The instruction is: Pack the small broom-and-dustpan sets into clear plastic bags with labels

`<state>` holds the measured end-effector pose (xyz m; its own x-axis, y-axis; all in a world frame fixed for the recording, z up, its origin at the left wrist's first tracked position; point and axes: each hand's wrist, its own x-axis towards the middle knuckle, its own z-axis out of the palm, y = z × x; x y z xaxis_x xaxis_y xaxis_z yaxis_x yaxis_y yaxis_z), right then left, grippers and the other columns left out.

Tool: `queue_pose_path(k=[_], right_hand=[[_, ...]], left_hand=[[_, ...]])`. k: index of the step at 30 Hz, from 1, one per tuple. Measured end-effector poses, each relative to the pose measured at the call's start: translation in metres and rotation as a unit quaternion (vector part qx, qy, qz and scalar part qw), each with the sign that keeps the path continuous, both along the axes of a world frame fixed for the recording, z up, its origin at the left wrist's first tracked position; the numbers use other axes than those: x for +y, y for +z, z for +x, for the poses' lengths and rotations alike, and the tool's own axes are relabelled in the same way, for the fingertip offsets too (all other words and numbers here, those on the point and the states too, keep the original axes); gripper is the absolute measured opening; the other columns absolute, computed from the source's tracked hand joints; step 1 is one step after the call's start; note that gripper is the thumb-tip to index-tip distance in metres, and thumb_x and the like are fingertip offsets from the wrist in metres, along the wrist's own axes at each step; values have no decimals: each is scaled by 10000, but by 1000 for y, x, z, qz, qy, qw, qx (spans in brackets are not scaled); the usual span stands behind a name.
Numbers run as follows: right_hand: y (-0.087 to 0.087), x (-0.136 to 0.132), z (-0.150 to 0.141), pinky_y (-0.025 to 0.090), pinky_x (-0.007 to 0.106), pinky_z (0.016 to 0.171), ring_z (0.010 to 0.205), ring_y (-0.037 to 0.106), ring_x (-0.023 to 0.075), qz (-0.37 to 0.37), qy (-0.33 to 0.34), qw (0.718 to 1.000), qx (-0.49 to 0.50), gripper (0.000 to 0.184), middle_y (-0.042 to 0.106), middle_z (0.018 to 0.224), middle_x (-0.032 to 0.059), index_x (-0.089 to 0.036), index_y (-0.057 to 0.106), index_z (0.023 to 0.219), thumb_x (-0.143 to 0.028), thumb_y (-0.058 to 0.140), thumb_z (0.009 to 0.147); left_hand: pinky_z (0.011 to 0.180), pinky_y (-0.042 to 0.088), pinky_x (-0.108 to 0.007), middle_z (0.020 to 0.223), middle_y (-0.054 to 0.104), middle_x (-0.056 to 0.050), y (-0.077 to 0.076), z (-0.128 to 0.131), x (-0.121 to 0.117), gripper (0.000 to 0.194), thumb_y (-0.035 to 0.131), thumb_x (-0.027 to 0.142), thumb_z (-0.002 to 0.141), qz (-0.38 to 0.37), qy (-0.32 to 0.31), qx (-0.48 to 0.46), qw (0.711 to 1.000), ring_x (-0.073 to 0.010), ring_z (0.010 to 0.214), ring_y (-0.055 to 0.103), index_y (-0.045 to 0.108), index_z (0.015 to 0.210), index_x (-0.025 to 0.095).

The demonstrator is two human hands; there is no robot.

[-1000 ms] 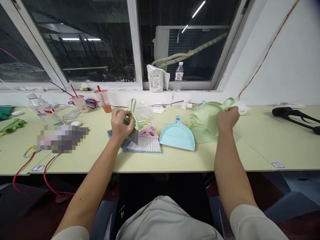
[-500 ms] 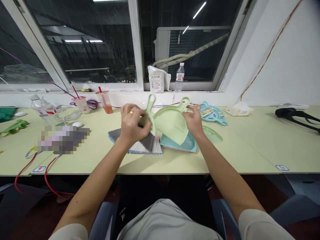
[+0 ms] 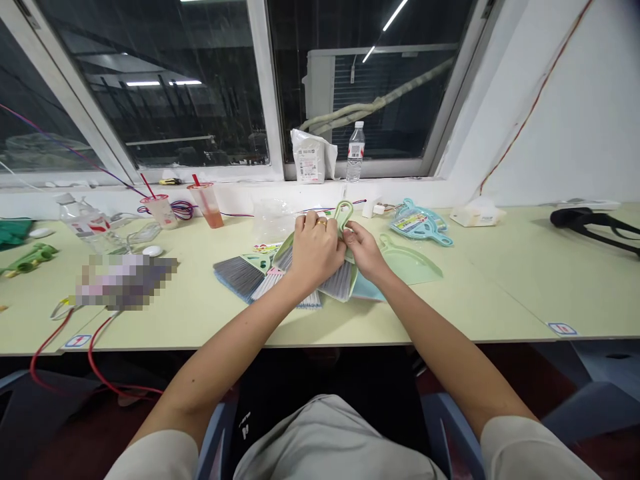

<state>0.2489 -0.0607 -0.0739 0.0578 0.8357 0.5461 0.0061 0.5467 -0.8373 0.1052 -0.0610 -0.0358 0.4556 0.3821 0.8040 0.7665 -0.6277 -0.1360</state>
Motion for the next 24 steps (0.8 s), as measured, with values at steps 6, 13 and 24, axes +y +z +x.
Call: queue_pose_path(k=[6,13,24], right_hand=[[-2,6,3,502,300,738,793,630,196,-22,20,999,40,435,704,864,11,-249,662,970,-611,777,759],[-3,7,7,449,286,669,719,552,171,-27,17,999,17,366,635,792,1,-251,675,921,-570,776,772],[-3,2,4,369,270,605,645,460,139,-12,30,998,-51,337,527,689,-28,-227,600,797,-532,739,829]], left_hand=[[922,411,-540,916,670,-180,1,-6,0,207,518,210,942,-32,-64,16,997,-366,1064,545,714,900,157],[974,466,-447,1208,657,-151,32,-38,31,480,705,338,840,-241,-170,-30,955,-320,1148,580,638,1280,161],[626,385,-286,680,550,11,0,-45,48,239,718,391,793,-468,-299,-165,815,-137,653,487,656,750,165]])
